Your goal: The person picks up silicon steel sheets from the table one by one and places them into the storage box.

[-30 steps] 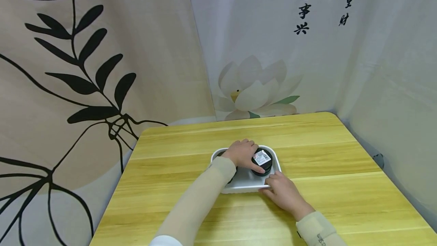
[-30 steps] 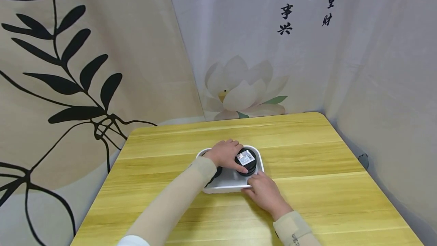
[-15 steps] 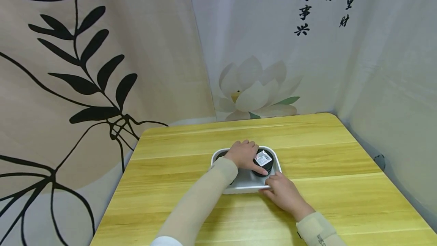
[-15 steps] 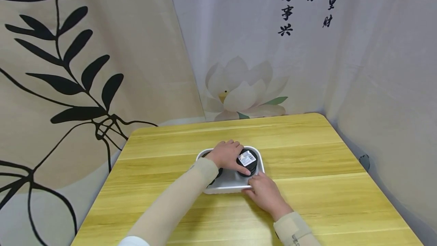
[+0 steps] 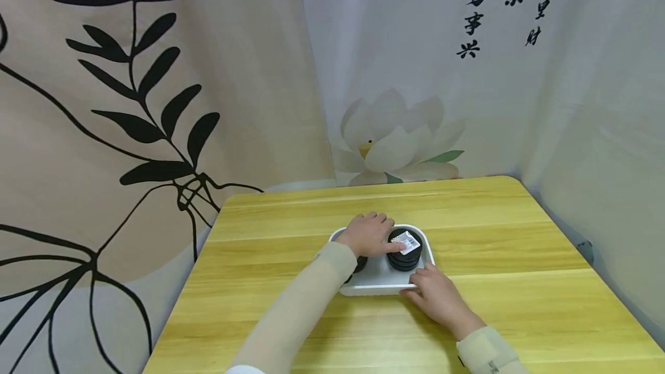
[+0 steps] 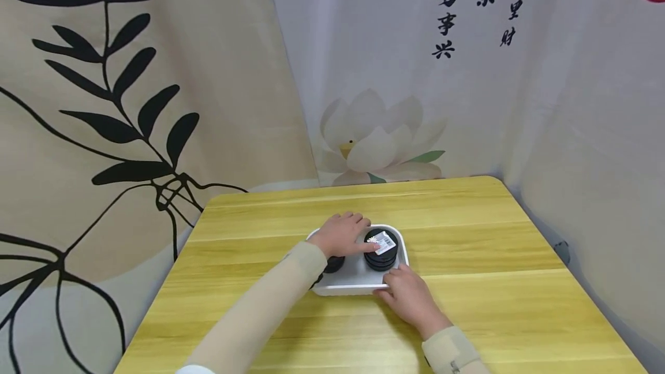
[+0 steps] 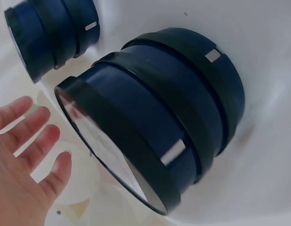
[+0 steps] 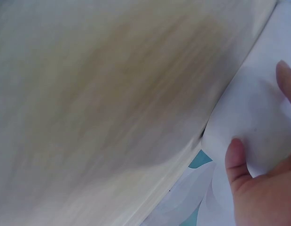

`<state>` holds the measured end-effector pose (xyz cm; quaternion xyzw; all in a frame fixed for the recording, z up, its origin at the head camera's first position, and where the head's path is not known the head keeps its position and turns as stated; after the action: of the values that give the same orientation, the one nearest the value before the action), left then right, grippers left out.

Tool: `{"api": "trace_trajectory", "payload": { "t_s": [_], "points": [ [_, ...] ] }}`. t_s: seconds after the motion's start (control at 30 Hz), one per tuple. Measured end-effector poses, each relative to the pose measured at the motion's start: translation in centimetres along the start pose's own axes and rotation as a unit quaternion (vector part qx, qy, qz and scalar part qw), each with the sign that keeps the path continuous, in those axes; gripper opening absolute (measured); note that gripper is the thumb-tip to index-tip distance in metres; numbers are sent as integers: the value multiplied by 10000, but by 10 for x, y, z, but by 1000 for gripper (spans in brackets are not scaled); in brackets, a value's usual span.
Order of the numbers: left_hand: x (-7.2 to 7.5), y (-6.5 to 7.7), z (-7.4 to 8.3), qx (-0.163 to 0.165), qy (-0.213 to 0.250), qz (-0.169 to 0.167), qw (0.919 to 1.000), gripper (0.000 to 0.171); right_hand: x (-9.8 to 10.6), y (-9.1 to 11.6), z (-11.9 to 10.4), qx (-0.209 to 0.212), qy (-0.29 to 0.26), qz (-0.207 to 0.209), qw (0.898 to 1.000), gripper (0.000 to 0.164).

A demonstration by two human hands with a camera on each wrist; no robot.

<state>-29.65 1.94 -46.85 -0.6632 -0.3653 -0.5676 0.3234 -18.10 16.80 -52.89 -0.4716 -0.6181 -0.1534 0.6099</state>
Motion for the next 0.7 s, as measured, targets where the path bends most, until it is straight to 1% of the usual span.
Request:
{"api": "trace_trajectory", "payload": {
  "t_s": [0.13,0.2,0.3,0.37,0.53,0.6,0.7],
  "points": [
    [4,7,-5,0,95,93,9999,72,0,1,0,27,13,24,10000,23],
    [5,11,-7,-57,124,212,9997,62,0,1,-1,58,25,32,10000,23],
    [10,17,-7,-193,162,488,9985,48,0,1,-1,86,38,49,9999,23],
    [14,21,-7,-284,214,742,9966,40,1,1,-1,99,39,85,9999,23],
    [18,32,-10,-376,480,1265,9901,26,1,1,-3,132,16,156,9998,24],
    [18,36,-12,-388,574,1409,9876,22,1,1,-3,150,23,164,9998,24],
    [19,44,-15,-411,654,1588,9843,20,0,1,-3,190,27,207,9996,25]
  ]
}}
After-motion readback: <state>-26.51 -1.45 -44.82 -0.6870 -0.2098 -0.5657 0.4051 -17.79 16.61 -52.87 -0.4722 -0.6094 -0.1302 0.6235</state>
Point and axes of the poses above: each hand's wrist, its own y-axis away from the middle knuckle, its own x-axis out of the back of the hand, z = x × y, the point moved 3 cm from there along -y, towards the middle knuckle, and after that the axes turned 10 degrees about x, right-handed, at the moved point
